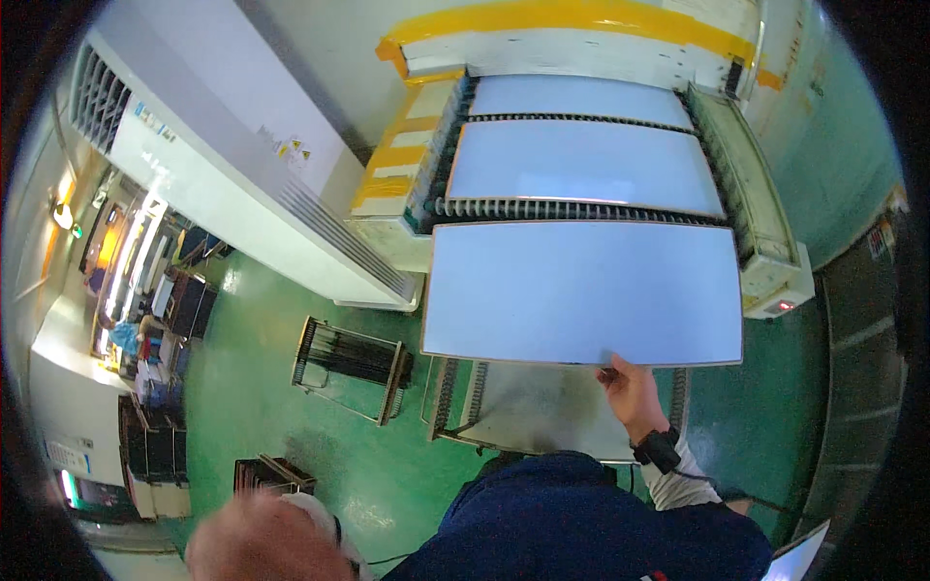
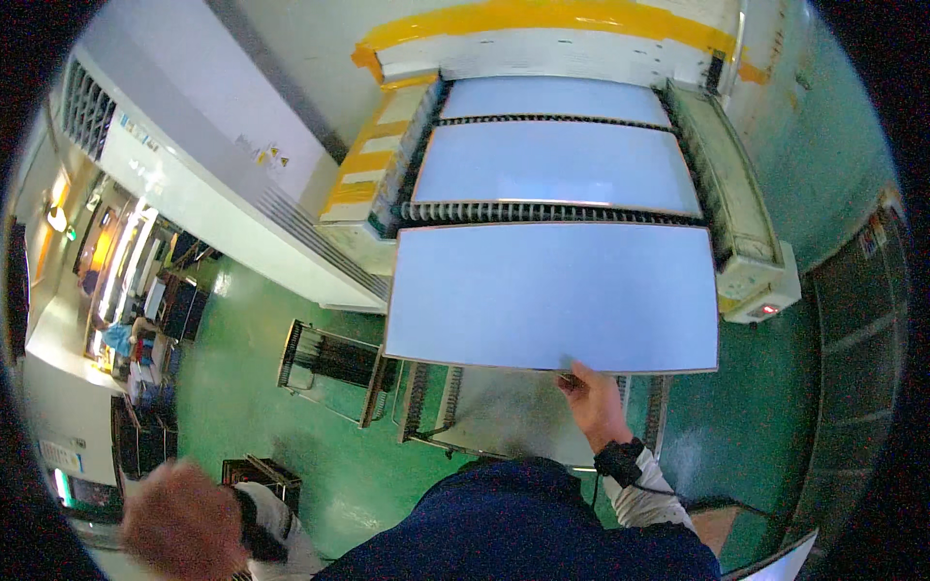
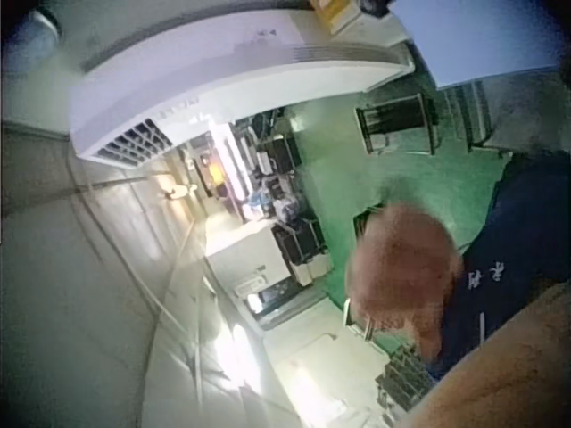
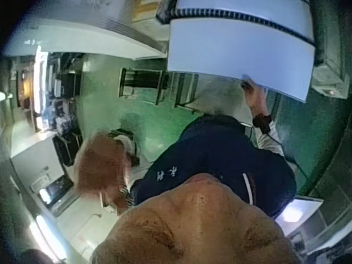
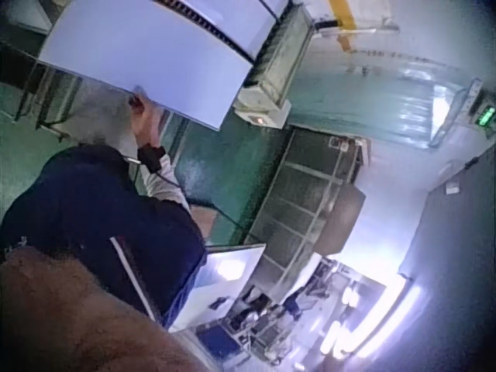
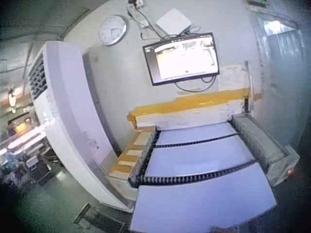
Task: Loading blue sheets from a rack into an industrial processing machine.
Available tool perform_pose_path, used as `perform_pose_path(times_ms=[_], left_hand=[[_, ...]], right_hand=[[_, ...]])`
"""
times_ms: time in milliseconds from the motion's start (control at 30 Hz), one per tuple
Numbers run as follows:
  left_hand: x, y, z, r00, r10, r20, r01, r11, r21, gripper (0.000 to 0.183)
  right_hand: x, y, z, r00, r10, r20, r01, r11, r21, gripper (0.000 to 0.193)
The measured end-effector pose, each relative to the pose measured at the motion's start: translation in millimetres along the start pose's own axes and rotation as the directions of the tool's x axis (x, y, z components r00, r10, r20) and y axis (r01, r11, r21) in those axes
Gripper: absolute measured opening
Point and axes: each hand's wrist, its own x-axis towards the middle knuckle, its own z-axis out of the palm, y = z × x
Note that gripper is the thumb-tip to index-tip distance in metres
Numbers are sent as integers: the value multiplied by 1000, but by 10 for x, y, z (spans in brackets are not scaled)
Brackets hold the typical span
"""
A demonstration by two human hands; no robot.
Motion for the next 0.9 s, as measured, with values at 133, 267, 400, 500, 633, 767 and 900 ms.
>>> perform_pose_path(times_ms=[133,267,400,500,633,767,900], left_hand=[[213,-113,251,894,227,-387,-448,502,-740,16],[271,-35,328,860,244,-448,-509,366,-779,14],[137,128,132,835,219,-505,-549,374,-747,13],[258,18,292,831,212,-515,-556,268,-787,11],[224,82,186,822,211,-529,-570,268,-777,10],[223,153,81,805,217,-553,-593,251,-765,9],[262,185,33,792,214,-572,-609,227,-760,9]], right_hand=[[11,3,-139,995,-66,-74,67,998,5,7],[79,-47,-256,994,-70,-83,74,996,45,6],[166,-59,136,999,-35,-18,35,999,34,5],[355,-134,-205,989,-129,-70,130,991,11,5],[462,-179,2,989,-137,-57,137,991,0,3],[615,-214,2,989,-139,-42,138,990,-18,3],[667,-331,85,986,-146,-80,145,989,-17,3]])
